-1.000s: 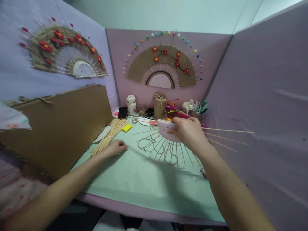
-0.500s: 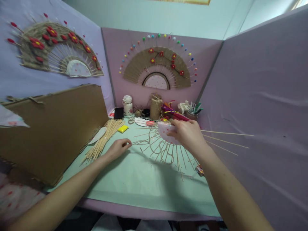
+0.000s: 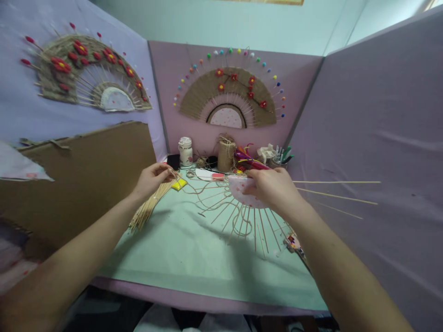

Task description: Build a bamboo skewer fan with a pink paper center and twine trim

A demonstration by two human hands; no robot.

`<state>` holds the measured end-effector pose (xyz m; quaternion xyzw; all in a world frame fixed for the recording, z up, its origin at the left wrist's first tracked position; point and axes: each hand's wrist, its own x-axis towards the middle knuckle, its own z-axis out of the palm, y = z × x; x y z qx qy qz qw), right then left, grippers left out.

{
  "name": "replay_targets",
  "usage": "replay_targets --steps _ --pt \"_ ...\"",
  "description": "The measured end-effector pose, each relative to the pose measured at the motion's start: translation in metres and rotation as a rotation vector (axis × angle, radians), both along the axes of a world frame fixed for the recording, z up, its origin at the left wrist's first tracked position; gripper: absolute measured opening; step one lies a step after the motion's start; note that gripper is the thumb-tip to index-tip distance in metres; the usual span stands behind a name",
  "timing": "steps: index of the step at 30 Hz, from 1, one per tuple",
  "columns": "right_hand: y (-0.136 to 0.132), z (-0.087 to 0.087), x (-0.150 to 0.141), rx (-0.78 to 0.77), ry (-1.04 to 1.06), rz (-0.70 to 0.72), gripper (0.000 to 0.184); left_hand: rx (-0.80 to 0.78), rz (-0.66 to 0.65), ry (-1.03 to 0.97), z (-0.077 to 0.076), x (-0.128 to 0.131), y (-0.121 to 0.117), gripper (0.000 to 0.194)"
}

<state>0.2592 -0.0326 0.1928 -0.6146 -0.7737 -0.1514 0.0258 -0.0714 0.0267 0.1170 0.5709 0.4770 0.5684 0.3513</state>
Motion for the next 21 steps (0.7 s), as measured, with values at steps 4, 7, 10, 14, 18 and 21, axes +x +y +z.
replay_targets --steps 4,7,10,14,18,21 --pt "-0.002 0.003 0.002 -0.03 0.018 0.021 0.025 0.013 -0.05 0.038 0.022 0.006 0.016 0.026" --pt "-0.003 0.002 0.003 -0.057 0.054 0.064 0.021 0.01 -0.099 0.061 0.041 0.013 0.027 0.02" --pt "-0.005 0.0 0.0 -0.103 0.116 0.095 0.023 0.056 -0.122 0.133 0.07 0.025 0.04 0.014" --pt "-0.007 -0.005 -0.014 -0.124 0.2 0.158 0.022 0.157 -0.211 0.257 0.116 0.056 0.056 0.011" --pt "-0.013 -0.013 -0.035 -0.021 0.285 0.323 0.019 0.251 -0.366 0.529 0.141 0.104 0.055 0.005" --pt "-0.018 -0.021 -0.047 0.013 0.332 0.399 0.019 0.012 -0.651 0.802 0.145 0.128 0.047 0.045"
